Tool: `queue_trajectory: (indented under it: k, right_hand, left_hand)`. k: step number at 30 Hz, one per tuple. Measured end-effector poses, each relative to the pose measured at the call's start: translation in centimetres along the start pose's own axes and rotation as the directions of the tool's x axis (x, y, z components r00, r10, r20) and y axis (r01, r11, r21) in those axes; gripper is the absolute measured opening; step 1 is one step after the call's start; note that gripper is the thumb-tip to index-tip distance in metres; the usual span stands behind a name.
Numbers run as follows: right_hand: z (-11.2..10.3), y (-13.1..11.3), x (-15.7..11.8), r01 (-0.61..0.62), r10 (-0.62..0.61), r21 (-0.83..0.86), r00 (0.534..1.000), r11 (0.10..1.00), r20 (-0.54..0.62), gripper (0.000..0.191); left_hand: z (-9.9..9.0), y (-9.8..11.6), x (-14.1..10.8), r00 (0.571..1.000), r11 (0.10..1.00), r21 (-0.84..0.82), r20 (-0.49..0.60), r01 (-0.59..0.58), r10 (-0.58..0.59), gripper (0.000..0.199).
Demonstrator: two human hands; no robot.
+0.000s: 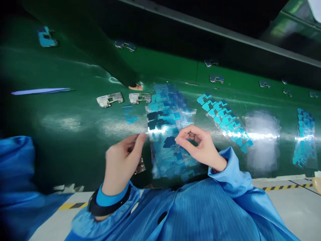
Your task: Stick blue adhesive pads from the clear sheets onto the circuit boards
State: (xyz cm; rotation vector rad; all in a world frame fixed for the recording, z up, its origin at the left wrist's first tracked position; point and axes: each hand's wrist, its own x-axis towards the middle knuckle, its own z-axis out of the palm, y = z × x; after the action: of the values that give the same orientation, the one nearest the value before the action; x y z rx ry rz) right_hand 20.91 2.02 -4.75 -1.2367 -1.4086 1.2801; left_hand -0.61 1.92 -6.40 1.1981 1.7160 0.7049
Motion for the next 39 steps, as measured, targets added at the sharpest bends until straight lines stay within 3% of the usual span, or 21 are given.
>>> queue_trajectory:
  k: [2, 7, 10, 14, 19, 22, 25, 29, 33, 39]
  right_hand:
    - [0.3, 0.0, 0.2, -0.024, 0.024, 0.009, 0.999, 1.000, 0.028, 0.009]
    - [1.0, -0.2, 0.4, -0.027, 0.032, -0.049, 0.993, 0.998, 0.113, 0.008]
    - [0.8, -0.1, 0.4, -0.031, 0.035, -0.039, 0.993, 0.999, 0.110, 0.008]
    - [-0.2, 0.3, 0.2, -0.095, 0.095, 0.060, 0.995, 0.994, 0.008, 0.014]
    - [-0.3, 0.1, -0.2, -0.096, 0.096, 0.001, 0.995, 0.995, -0.022, 0.011]
    - [0.1, -0.3, -0.4, -0.041, 0.035, -0.083, 0.997, 0.996, -0.069, 0.009]
    - [0.1, -0.6, -0.4, 0.060, -0.098, -0.285, 0.988, 0.957, -0.122, 0.005]
    - [-0.9, -1.0, -0.6, 0.146, -0.279, -0.495, 0.938, 0.856, -0.206, 0.006]
    - [-2.0, -1.9, -1.0, 0.132, -0.268, -0.452, 0.930, 0.882, -0.251, 0.010]
    - [-2.0, -3.0, -0.9, 0.113, -0.182, -0.268, 0.951, 0.957, -0.249, 0.008]
  left_hand:
    - [-0.5, 0.6, -1.2, 0.995, 0.997, 0.062, -0.084, -0.055, 0.061, 0.026]
    - [-0.2, 2.2, -3.0, 0.971, 0.982, -0.065, 0.146, -0.179, 0.187, 0.021]
    - [0.3, 2.4, -2.8, 0.981, 0.983, -0.139, 0.132, -0.120, 0.138, 0.016]
    - [0.5, 2.3, -2.3, 0.999, 0.958, -0.286, 0.045, -0.010, 0.024, 0.010]
    - [0.7, 2.0, -2.3, 0.999, 0.926, -0.377, 0.042, 0.024, -0.009, 0.007]
    - [0.8, 1.7, -2.1, 0.998, 0.922, -0.387, 0.056, 0.019, 0.003, 0.016]
    - [0.8, 1.4, -1.6, 0.993, 0.898, -0.436, 0.114, 0.060, -0.011, 0.033]
    - [0.6, 1.4, -1.0, 0.981, 0.773, -0.614, 0.188, 0.158, -0.051, 0.028]
    - [0.6, 1.9, -1.4, 0.976, 0.770, -0.608, 0.201, 0.193, -0.085, 0.022]
    - [0.9, 3.2, -2.5, 0.973, 0.807, -0.571, 0.229, 0.148, -0.017, 0.037]
